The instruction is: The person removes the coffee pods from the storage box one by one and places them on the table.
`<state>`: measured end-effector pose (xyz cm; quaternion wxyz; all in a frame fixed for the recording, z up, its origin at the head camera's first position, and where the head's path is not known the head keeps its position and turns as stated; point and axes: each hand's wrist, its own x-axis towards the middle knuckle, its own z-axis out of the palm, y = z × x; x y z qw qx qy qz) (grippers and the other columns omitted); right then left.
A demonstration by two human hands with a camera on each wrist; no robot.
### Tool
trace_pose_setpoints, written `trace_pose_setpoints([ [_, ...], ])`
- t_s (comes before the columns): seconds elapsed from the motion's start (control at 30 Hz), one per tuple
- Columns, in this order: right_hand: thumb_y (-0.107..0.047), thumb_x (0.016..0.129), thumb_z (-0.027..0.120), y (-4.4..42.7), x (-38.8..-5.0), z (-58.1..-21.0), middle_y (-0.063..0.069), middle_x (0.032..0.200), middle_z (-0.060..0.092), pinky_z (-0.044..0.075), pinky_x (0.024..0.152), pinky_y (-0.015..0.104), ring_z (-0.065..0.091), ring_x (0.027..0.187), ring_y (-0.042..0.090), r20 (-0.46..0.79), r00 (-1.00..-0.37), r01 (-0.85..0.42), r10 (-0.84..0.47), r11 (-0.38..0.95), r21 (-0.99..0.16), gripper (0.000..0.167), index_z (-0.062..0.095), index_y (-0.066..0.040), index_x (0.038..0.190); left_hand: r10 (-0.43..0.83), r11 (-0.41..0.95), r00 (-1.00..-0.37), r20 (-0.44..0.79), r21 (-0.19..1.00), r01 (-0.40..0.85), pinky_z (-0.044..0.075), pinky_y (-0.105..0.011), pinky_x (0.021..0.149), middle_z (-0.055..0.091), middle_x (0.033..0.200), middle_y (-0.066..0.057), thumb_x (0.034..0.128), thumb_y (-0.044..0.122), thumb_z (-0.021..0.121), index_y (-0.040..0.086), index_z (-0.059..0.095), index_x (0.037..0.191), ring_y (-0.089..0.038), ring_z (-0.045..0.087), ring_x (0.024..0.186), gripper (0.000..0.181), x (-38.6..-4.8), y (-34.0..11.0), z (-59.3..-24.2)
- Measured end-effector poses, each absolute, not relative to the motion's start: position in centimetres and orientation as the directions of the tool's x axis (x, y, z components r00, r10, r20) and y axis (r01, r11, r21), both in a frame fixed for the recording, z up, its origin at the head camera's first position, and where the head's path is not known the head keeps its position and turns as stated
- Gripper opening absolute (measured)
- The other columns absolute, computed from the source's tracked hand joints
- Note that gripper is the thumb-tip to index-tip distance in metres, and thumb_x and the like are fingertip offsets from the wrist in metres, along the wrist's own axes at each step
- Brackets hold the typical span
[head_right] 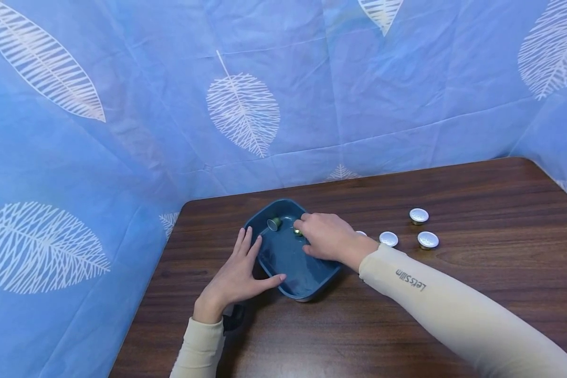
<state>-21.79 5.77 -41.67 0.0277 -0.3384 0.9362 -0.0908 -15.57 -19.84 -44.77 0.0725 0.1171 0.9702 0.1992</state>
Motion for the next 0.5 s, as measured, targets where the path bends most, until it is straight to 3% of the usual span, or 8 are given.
trace_pose_setpoints([
  [0.5,-0.030,0.094,0.086,5.14,-22.35,-42.68,0.012,0.113,0.074,0.066,0.085,0.042,0.073,0.092,0.020,0.023,-0.759,-0.650,-0.650,0.757,-0.064,0.050,0.072,-0.006,0.135,0.255,0.896,-0.963,-0.087,0.395,0.202,0.029,-0.067,0.129,0.002,0.183,-0.014,0.0862,0.079,0.070,0.007,0.030,0.170,-0.039,-0.004,0.170,0.117,-15.53,-19.82,-45.01],
])
